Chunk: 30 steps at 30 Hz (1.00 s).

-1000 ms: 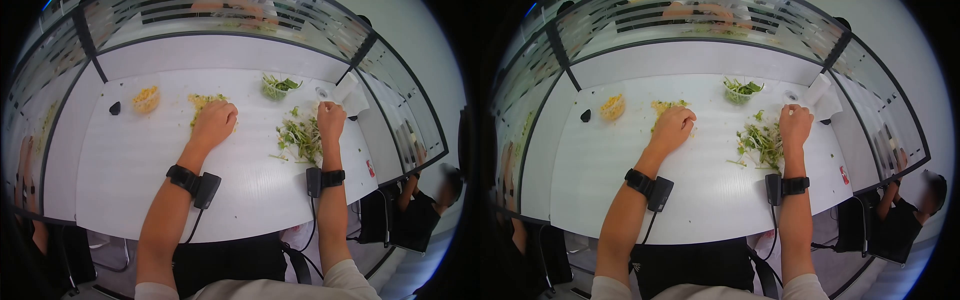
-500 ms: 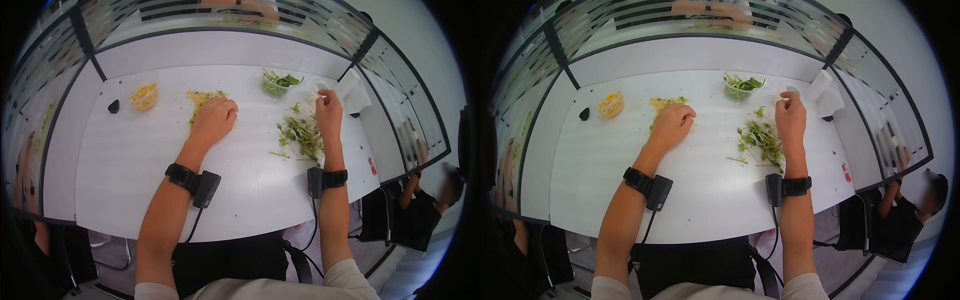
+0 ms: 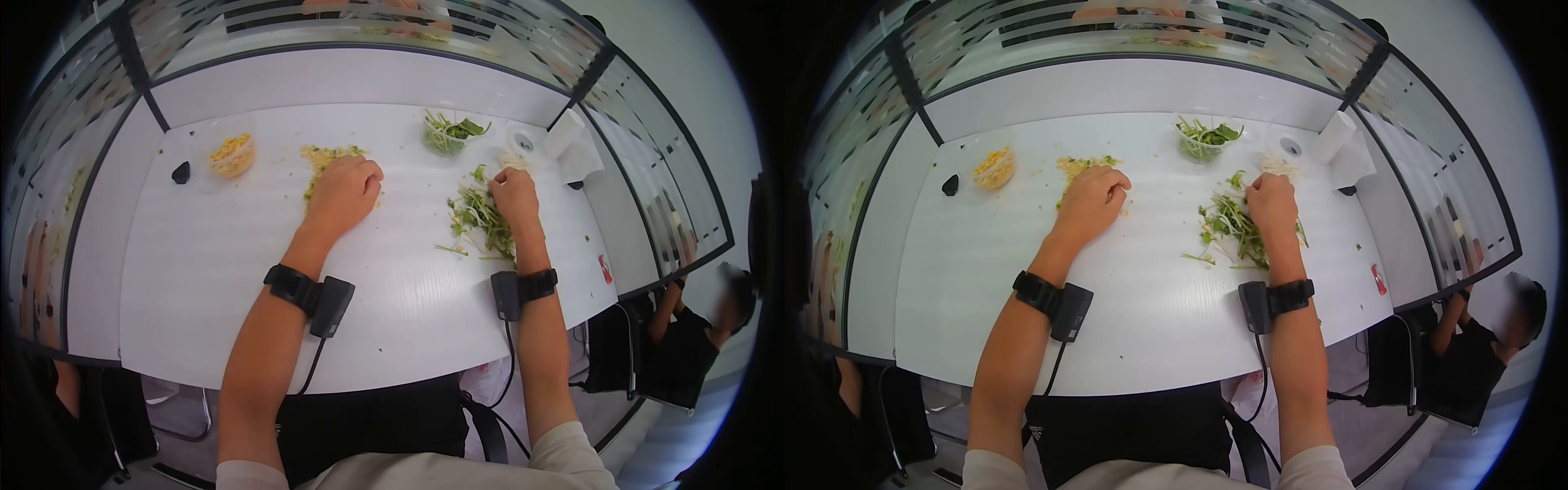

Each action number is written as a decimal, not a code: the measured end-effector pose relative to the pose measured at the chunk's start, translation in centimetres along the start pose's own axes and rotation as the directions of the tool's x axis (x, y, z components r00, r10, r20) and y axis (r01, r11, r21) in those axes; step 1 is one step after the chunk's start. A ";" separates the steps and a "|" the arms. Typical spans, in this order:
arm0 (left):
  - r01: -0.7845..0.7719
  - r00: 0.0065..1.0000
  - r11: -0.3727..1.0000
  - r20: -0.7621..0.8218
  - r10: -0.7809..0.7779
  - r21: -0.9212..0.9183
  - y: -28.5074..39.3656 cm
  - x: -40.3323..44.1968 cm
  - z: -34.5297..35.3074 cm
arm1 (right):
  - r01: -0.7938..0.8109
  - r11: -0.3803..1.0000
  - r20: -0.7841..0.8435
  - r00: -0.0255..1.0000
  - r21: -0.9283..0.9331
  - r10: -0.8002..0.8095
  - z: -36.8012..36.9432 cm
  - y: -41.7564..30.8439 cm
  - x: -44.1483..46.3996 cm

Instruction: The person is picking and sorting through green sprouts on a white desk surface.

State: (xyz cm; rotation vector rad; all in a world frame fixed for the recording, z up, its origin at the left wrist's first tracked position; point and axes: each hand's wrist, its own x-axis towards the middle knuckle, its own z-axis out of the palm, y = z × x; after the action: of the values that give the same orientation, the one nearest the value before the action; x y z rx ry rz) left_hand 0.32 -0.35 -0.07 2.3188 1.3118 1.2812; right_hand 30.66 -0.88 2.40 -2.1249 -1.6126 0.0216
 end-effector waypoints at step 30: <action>-0.014 1.000 1.000 0.009 0.014 -0.002 -0.1 0.1 -0.1 | 0.271 0.960 -0.612 0.771 0.066 -0.176 -2.1 -0.7 1.0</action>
State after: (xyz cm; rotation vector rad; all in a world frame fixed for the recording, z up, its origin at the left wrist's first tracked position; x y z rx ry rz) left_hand 0.22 -0.21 -0.03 2.3344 1.2932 1.2743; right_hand 30.99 -0.55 4.82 -1.5746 -1.3958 -0.5442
